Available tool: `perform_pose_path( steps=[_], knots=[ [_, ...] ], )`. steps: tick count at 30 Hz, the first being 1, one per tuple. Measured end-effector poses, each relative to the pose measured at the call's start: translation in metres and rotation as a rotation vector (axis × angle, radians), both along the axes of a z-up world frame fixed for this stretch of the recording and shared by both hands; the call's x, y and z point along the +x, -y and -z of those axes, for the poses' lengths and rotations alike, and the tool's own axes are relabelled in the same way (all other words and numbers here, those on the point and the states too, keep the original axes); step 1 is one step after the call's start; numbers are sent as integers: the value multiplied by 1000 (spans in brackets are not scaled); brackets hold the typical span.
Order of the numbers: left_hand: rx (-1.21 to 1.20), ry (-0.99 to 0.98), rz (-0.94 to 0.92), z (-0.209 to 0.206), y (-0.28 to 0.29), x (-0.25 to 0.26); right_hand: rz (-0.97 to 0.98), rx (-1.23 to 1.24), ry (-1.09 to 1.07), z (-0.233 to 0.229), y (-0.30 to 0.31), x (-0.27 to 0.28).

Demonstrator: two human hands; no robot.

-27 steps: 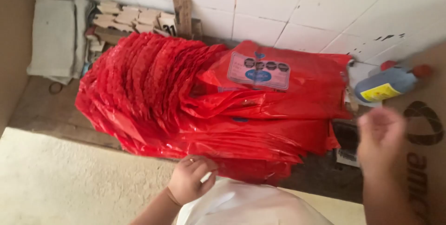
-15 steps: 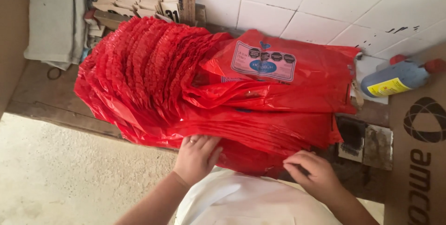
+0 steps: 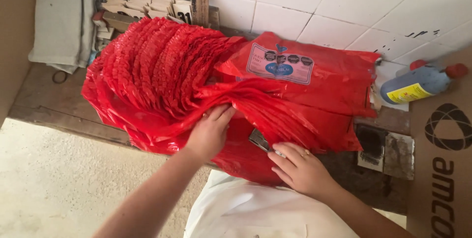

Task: The person is using a hand stamp to mark a large stack of red plastic bags one by one.

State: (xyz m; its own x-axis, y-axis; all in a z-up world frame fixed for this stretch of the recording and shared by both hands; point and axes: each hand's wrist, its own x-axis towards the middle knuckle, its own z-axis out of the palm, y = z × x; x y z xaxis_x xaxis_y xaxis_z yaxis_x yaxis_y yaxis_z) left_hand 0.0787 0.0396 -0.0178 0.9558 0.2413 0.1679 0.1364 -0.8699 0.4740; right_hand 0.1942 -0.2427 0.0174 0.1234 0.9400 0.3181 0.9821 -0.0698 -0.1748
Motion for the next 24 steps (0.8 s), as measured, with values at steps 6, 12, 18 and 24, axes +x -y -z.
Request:
perform_pose_path(
  steps=[6,12,18,24],
  knots=[
    [333,149,515,6,-68,14,162,-82,-78,19,-10,-1],
    [45,298,440,28,-81,43,345,-132,-14,89,9,5],
    [-213,193,369,12,-89,59,420,140,-358,47,8,7],
    [-233,179,397,28,-94,59,476,476,-453,-37,82,44]
  ],
)
